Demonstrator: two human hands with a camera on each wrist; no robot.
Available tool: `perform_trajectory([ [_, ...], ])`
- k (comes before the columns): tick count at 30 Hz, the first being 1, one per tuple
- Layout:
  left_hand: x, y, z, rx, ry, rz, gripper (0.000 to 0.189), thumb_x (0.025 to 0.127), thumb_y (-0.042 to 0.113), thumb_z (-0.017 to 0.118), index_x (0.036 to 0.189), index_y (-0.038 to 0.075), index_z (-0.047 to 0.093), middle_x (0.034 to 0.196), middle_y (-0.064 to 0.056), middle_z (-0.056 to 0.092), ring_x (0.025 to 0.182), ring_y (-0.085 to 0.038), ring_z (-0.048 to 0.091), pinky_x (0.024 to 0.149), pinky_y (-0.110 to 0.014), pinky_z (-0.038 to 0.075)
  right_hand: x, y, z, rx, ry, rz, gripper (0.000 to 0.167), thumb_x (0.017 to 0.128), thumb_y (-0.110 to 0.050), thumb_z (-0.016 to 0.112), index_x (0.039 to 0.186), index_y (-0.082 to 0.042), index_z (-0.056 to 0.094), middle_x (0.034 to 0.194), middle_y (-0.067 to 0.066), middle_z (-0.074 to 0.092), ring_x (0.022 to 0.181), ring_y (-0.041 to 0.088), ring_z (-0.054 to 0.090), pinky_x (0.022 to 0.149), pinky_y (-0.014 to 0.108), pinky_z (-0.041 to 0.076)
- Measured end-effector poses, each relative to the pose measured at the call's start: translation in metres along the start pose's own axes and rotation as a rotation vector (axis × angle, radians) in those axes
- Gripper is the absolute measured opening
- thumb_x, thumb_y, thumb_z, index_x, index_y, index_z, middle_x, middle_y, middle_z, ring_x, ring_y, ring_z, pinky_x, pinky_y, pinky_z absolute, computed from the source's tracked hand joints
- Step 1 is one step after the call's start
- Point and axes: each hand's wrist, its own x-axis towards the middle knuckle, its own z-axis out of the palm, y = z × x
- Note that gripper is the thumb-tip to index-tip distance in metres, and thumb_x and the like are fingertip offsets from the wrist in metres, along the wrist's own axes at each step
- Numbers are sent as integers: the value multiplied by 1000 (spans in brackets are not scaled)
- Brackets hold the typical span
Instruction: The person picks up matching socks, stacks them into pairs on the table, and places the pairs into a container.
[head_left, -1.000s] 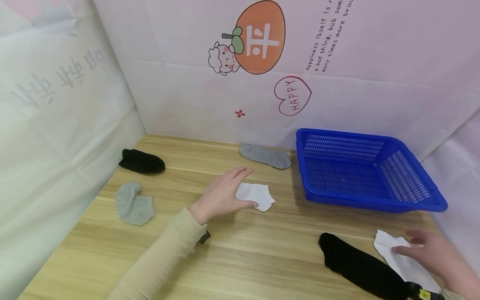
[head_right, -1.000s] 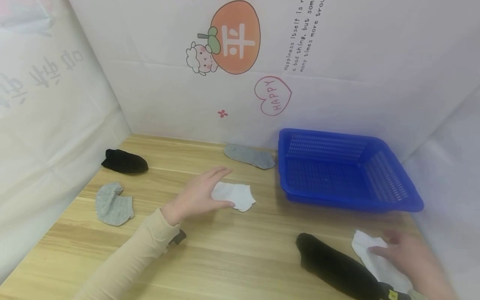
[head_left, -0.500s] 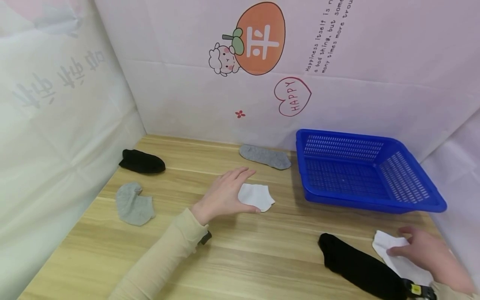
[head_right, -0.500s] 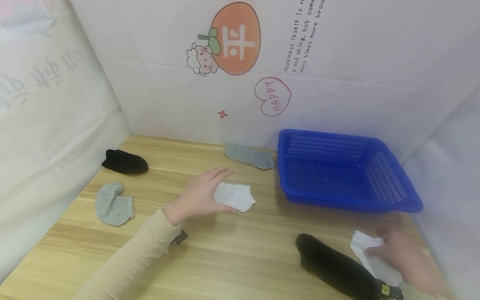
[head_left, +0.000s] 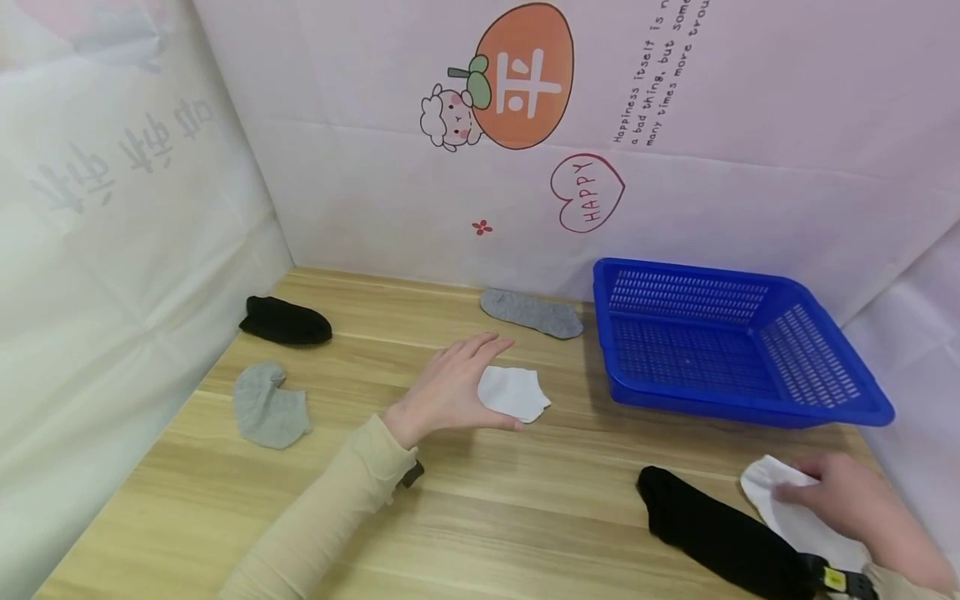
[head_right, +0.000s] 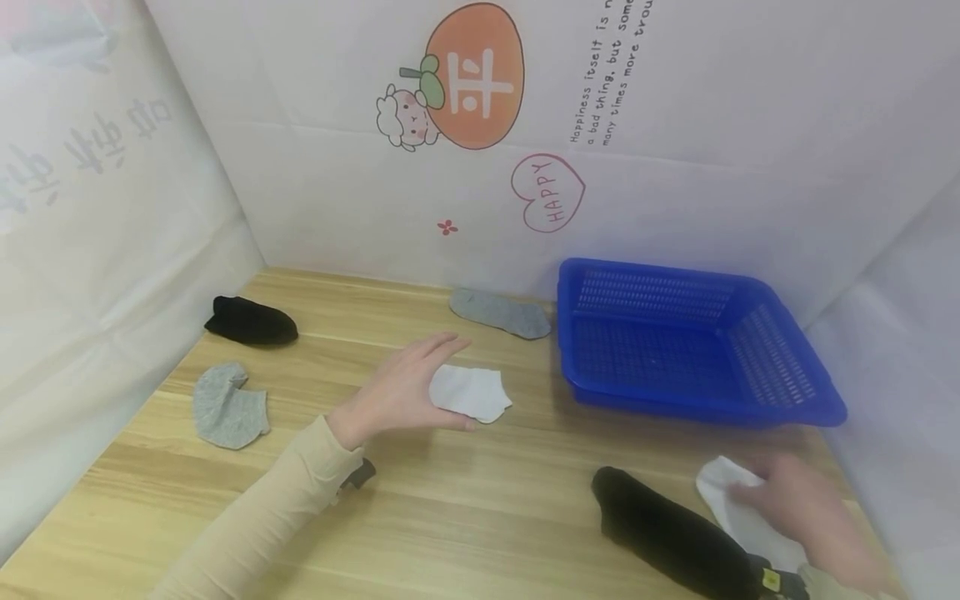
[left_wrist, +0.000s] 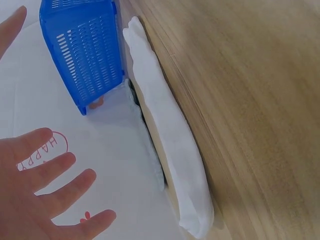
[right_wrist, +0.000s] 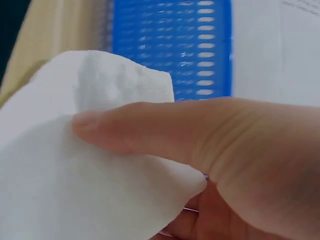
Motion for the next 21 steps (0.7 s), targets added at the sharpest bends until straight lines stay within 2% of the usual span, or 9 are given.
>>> perform_trajectory([
  [4,0,0,0,-7,-4,-2,116,65,81,75,156,17,42,157,-8,41,140,-31,41,109,-55,36,-4,-13,-9,16,63,-67,26,87,-19,80,72,-13,59,63,-2,48,58,9,40,54,30,33],
  [6,0,0,0,-11,-6,-5,117,65,82,74,156,17,41,157,-8,40,141,-31,40,109,-54,36,-5,-19,-13,15,125,-99,34,86,-17,80,68,-14,51,61,-5,37,56,7,31,52,28,27],
  [8,0,0,0,-21,-8,-8,118,65,81,75,157,17,39,158,-8,39,141,-31,39,109,-54,36,-6,-26,-18,9,155,-126,36,87,-16,79,68,-15,48,62,-5,34,56,6,29,52,29,26],
  [15,1,2,0,-89,-18,-25,119,66,79,77,159,19,34,159,-8,37,143,-31,37,111,-54,34,-13,-59,-38,-11,182,-116,25,97,-18,72,80,-13,54,63,-3,35,53,12,32,50,30,27],
  [21,3,5,0,-93,-15,-27,117,68,80,75,160,20,33,159,-5,37,142,-29,38,109,-52,38,-17,-88,-50,-28,280,-172,35,96,-19,73,76,-14,44,64,-4,30,53,11,27,51,30,22],
])
